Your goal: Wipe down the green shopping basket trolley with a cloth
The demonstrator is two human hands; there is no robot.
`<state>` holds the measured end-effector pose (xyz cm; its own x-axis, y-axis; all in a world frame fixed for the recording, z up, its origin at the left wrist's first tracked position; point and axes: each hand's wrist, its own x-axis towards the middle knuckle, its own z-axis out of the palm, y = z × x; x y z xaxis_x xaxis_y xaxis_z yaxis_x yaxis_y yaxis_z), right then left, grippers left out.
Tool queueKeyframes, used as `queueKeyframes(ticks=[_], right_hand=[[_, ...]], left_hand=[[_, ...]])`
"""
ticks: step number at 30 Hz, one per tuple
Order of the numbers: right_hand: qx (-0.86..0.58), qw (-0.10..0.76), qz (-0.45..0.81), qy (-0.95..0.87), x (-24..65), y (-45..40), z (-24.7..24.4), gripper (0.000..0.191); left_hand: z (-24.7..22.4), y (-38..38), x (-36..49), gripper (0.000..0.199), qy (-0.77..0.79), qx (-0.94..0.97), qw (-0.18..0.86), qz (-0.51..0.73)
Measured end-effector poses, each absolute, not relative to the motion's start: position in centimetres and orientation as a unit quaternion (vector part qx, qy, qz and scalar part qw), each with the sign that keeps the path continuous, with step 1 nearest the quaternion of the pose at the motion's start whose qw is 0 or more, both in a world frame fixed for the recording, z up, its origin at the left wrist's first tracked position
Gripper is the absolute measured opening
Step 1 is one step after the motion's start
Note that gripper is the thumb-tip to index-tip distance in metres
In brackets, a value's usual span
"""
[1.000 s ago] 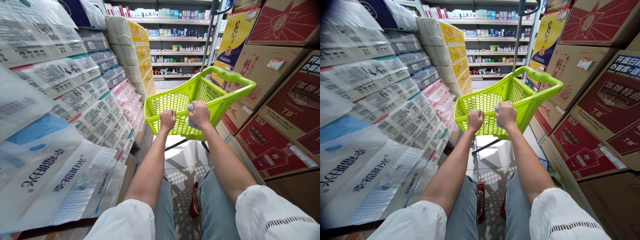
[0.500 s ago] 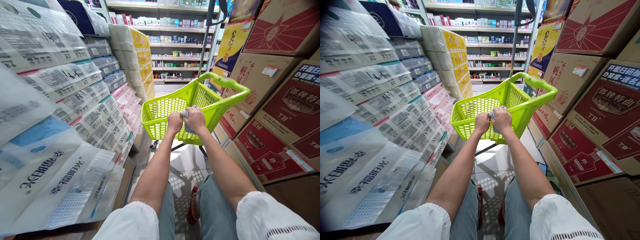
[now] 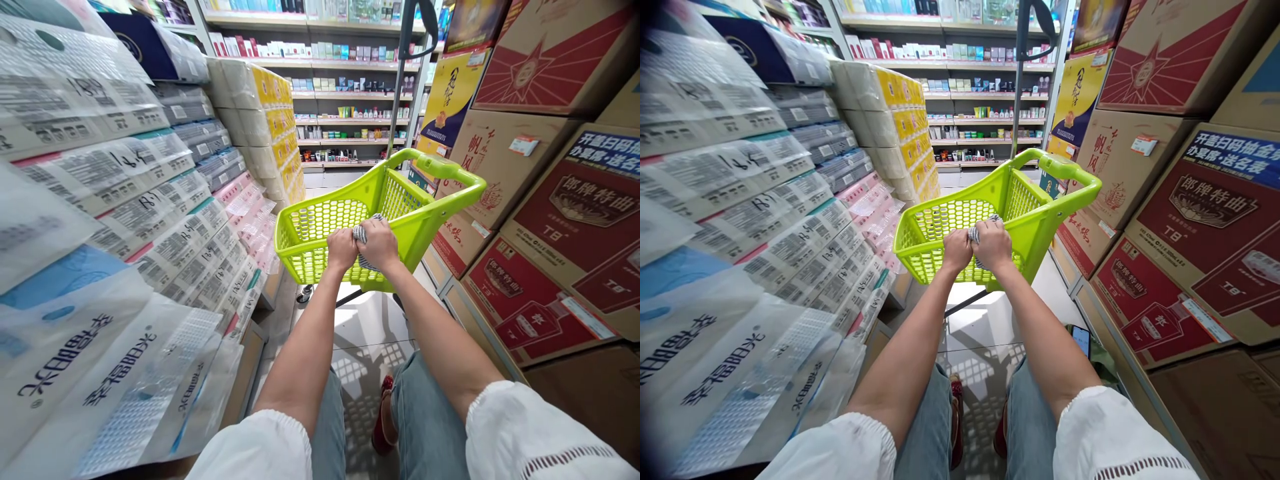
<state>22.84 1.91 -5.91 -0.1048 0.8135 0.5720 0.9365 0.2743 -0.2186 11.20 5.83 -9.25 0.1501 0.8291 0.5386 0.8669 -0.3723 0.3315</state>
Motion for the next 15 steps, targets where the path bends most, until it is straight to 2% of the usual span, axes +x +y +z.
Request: queueKeyframes(ticks=[3,7,10,15], right_hand=[[-0.602,0.301,-0.104,-0.732,24.4,1.9,-5.3,0.029],[-0.656,0.342,-0.13,-0.66,27.4,2.1,-4.5,0.032],[-0.662,0.347,-0.127,-0.652,26.6,2.0,-4.5,0.033],[-0.617,0.302,-0.099,-0.72,21.9,1.5,-5.3,0.027]], left_hand=[[-9.2,5.8,10.7,0.033,-0.558,-0.758,0.038,-0.337],[-9.3,5.9,10.5,0.039,-0.555,-0.755,0.04,-0.348],[-9.4,5.9,10.7,0.038,-0.557,-0.752,0.04,-0.35],[-9.6,6.1,10.4,0.028,-0.548,-0.759,0.035,-0.351]])
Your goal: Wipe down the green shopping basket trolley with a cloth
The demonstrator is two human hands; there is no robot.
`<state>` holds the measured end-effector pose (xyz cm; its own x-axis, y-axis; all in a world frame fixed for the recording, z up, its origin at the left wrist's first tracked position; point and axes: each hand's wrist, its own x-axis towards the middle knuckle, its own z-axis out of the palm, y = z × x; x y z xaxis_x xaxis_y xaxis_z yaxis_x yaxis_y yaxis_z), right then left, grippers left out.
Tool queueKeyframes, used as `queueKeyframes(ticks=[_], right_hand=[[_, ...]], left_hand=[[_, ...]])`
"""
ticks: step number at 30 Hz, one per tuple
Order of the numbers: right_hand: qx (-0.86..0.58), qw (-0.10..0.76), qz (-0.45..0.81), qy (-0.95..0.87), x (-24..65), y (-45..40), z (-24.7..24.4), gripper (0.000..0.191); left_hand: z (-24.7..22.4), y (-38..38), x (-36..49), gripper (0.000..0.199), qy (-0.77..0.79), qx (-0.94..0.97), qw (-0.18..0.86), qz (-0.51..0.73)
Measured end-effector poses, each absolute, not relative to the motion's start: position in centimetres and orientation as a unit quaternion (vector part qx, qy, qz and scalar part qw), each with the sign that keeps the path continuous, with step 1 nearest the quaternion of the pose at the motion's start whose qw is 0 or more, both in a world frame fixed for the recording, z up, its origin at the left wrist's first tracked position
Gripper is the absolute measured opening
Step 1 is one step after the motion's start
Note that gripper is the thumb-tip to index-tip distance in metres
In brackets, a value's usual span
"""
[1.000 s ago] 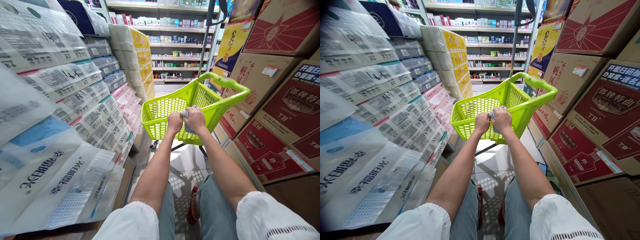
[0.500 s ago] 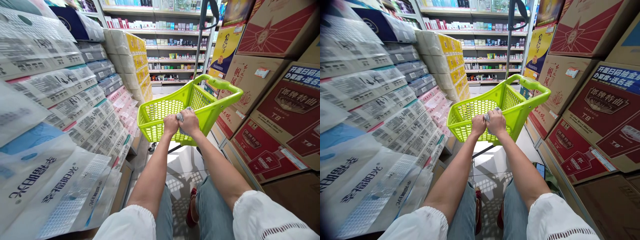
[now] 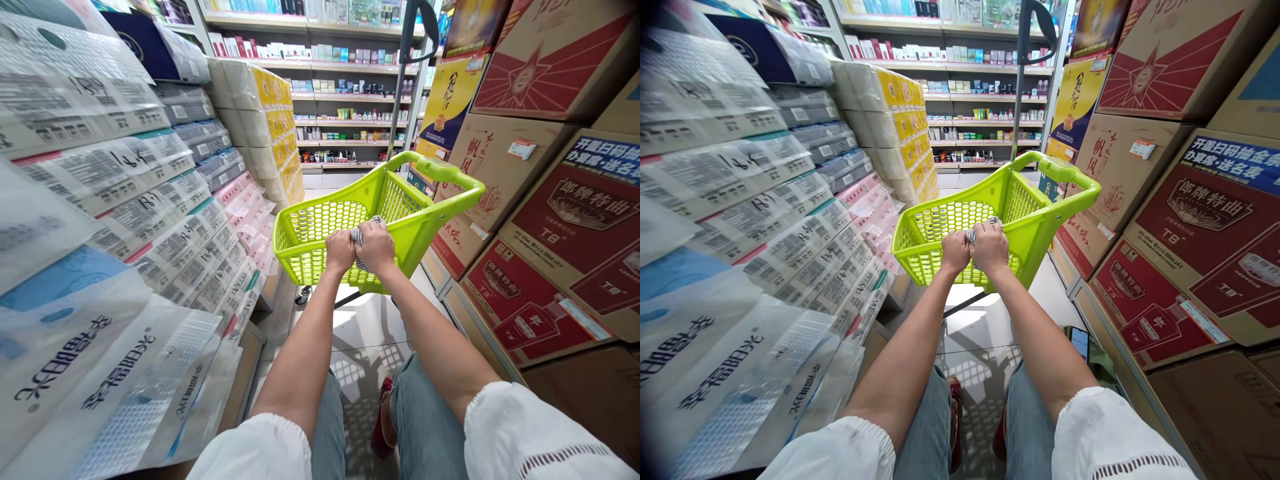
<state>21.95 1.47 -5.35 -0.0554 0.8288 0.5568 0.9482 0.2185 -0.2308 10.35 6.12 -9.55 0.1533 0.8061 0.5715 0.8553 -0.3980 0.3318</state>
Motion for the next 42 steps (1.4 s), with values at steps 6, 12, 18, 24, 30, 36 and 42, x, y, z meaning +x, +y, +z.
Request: queueKeyframes(ticks=[6,12,18,24,30,36,42], right_hand=[[-0.637,0.304,-0.13,-0.696,23.8,1.4,-4.4,0.03],[-0.638,0.326,-0.131,-0.685,24.6,1.1,-3.6,0.033],[-0.61,0.311,-0.109,-0.721,22.0,1.0,-4.0,0.026],[-0.635,0.312,-0.141,-0.693,25.1,0.9,-3.0,0.029],[-0.662,0.35,-0.16,-0.643,26.1,0.8,-3.1,0.035],[-0.615,0.318,-0.116,-0.712,22.4,0.9,-4.2,0.029],[-0.648,0.343,-0.159,-0.661,25.6,0.9,-2.8,0.032]], left_hand=[[-9.2,6.4,8.2,0.039,-0.549,-0.758,0.047,-0.348],[-7.8,5.9,8.1,0.037,-0.591,-0.727,0.076,-0.34],[-6.8,6.0,11.0,0.029,-0.549,-0.763,0.007,-0.342],[-7.5,6.1,11.0,0.037,-0.532,-0.773,0.016,-0.345],[-7.7,5.7,11.8,0.039,-0.55,-0.749,0.015,-0.368],[-7.7,5.9,11.5,0.028,-0.542,-0.759,0.019,-0.359],[-7.5,6.0,10.5,0.037,-0.543,-0.756,0.02,-0.365]])
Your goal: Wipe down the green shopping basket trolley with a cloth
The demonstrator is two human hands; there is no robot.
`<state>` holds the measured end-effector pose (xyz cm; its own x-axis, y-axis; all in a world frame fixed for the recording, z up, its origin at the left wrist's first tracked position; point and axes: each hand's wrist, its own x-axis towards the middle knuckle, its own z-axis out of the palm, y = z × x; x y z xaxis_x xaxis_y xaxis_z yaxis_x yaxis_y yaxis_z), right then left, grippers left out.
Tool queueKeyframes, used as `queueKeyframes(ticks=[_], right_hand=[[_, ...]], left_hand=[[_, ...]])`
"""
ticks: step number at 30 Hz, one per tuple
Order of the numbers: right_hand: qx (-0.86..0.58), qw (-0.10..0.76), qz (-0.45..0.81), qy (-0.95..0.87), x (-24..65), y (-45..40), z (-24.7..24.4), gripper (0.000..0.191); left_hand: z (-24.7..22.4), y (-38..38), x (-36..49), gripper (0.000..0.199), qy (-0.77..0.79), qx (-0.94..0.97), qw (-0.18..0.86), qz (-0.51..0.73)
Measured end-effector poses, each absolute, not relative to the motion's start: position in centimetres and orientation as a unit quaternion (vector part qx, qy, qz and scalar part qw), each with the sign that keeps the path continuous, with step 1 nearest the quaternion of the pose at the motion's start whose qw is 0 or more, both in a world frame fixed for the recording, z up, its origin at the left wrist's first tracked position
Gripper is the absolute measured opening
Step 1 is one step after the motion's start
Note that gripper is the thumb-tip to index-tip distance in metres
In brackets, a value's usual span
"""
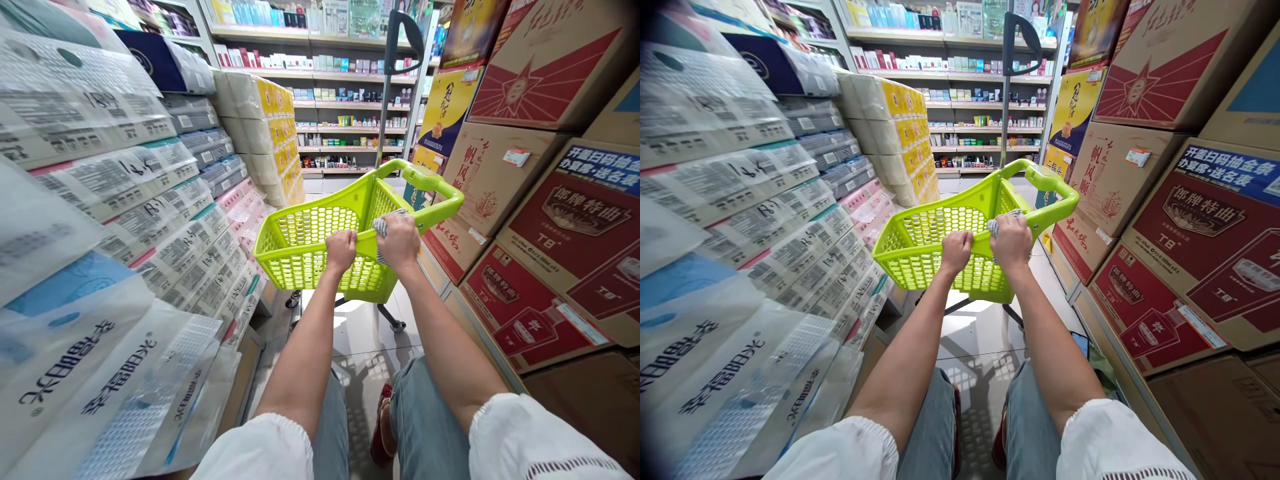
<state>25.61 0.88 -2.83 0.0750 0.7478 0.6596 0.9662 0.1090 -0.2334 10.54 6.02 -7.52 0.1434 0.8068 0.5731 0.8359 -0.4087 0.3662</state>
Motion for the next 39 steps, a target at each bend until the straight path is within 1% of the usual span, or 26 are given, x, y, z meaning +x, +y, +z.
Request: queueKeyframes(ticks=[3,9,12,15,18,20,22,24,25,27,29,32,39], right_hand=[[-0.665,0.361,-0.17,-0.631,26.0,0.8,-2.7,0.035],[-0.613,0.314,-0.127,-0.714,21.7,0.8,-3.9,0.029],[-0.62,0.307,-0.134,-0.71,21.7,0.7,-3.5,0.028],[-0.65,0.323,-0.153,-0.67,23.3,0.5,-2.4,0.03],[-0.661,0.347,-0.166,-0.644,24.4,0.2,-1.7,0.033],[-0.652,0.355,-0.165,-0.65,24.3,0.1,-1.7,0.034],[-0.639,0.357,-0.157,-0.663,23.7,0.2,-1.9,0.032],[-0.632,0.357,-0.146,-0.672,23.1,0.4,-2.2,0.031],[-0.629,0.356,-0.142,-0.677,22.9,0.5,-2.3,0.031],[-0.623,0.347,-0.136,-0.687,23.0,0.7,-2.3,0.031],[-0.618,0.335,-0.135,-0.698,23.7,0.8,-2.2,0.03],[-0.629,0.34,-0.137,-0.685,25.5,0.9,-1.8,0.031],[-0.678,0.409,-0.173,-0.586,29.5,0.7,-0.8,0.036]], left_hand=[[-7.6,6.1,10.4,0.038,-0.547,-0.751,0.025,-0.369],[-7.8,6.3,10.0,0.031,-0.541,-0.756,0.034,-0.366],[-7.7,6.5,9.2,0.034,-0.532,-0.763,0.035,-0.366],[-7.5,6.6,8.0,0.039,-0.538,-0.76,0.029,-0.365],[-6.8,6.4,7.4,0.041,-0.553,-0.755,0.024,-0.352],[-5.9,6.1,7.9,0.039,-0.563,-0.748,0.036,-0.35],[-4.8,5.8,9.1,0.032,-0.555,-0.745,0.055,-0.364],[-4.0,5.8,10.7,0.026,-0.512,-0.766,0.036,-0.388],[-3.8,5.9,11.4,0.027,-0.504,-0.77,0.01,-0.392],[-3.9,6.3,12.6,0.033,-0.515,-0.761,-0.05,-0.391],[-4.4,6.8,13.2,0.036,-0.513,-0.762,-0.072,-0.388],[-5.3,7.1,13.8,0.037,-0.508,-0.77,-0.046,-0.383],[-6.0,6.6,15.8,0.038,-0.541,-0.743,0.006,-0.393]])
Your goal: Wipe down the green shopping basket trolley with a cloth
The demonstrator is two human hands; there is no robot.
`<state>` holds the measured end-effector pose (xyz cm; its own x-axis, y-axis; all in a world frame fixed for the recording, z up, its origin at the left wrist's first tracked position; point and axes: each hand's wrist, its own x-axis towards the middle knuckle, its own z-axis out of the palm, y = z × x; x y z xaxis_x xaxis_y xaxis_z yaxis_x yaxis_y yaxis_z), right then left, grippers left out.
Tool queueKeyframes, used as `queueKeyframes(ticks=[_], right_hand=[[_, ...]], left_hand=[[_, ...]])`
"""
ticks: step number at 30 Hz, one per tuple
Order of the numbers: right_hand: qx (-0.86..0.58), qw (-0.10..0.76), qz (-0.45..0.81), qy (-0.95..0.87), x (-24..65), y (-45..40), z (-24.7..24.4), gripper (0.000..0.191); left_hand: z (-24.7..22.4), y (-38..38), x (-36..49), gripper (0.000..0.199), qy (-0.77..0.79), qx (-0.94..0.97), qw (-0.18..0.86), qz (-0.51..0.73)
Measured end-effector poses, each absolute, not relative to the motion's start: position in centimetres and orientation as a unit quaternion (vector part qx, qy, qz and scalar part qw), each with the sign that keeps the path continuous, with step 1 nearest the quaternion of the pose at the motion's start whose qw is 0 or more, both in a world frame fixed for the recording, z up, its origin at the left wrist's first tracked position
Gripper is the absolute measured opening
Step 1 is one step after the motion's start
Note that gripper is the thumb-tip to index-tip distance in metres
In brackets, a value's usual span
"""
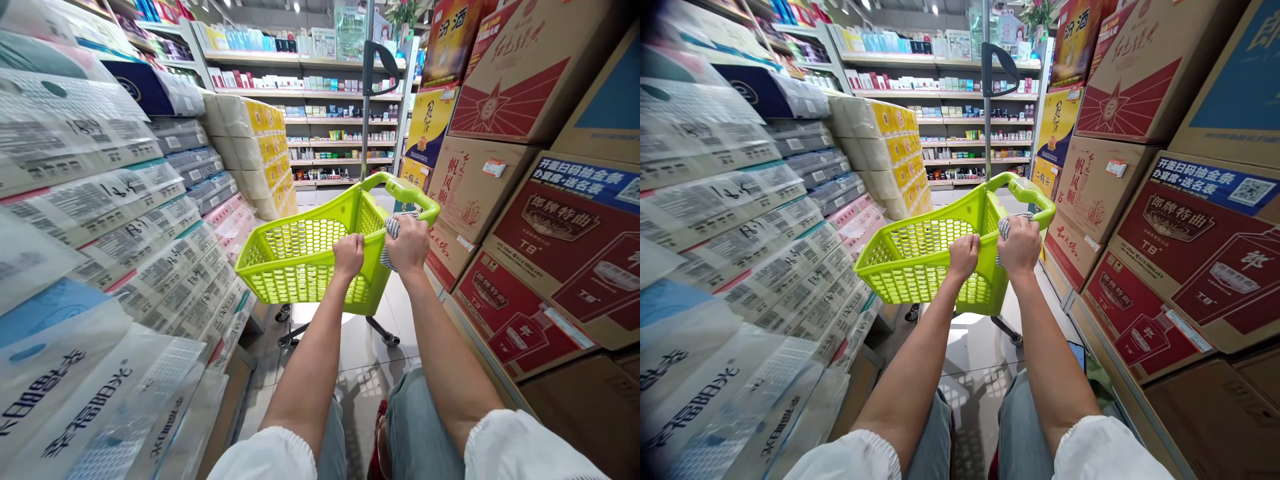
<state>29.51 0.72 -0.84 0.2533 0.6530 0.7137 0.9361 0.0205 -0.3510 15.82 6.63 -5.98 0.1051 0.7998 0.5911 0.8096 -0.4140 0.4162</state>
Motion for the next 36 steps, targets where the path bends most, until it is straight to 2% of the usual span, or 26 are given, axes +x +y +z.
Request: queueKeyframes(ticks=[8,17,22,25,32,36], right_hand=[[-0.617,0.36,-0.148,-0.684,25.9,0.8,-2.3,0.033],[-0.64,0.455,-0.147,-0.601,30.9,0.0,0.3,0.036],[-0.611,0.437,-0.134,-0.647,28.8,0.0,-0.1,0.032],[-0.599,0.436,-0.117,-0.662,27.4,0.4,-0.5,0.031],[-0.6,0.434,-0.139,-0.657,29.5,0.7,-0.3,0.032],[-0.633,0.488,-0.168,-0.577,32.5,0.4,0.2,0.036]], left_hand=[[-6.2,6.9,15.5,0.033,-0.537,-0.738,0.018,-0.408],[-5.4,6.7,12.7,0.042,-0.538,-0.737,0.01,-0.41],[-3.4,5.9,14.2,0.036,-0.523,-0.746,0.061,-0.408],[-2.8,6.0,16.3,0.029,-0.471,-0.78,0.022,-0.411],[-3.5,7.1,17.6,0.041,-0.502,-0.766,0.017,-0.401],[-3.4,6.9,17.7,0.044,-0.519,-0.752,0.01,-0.405]])
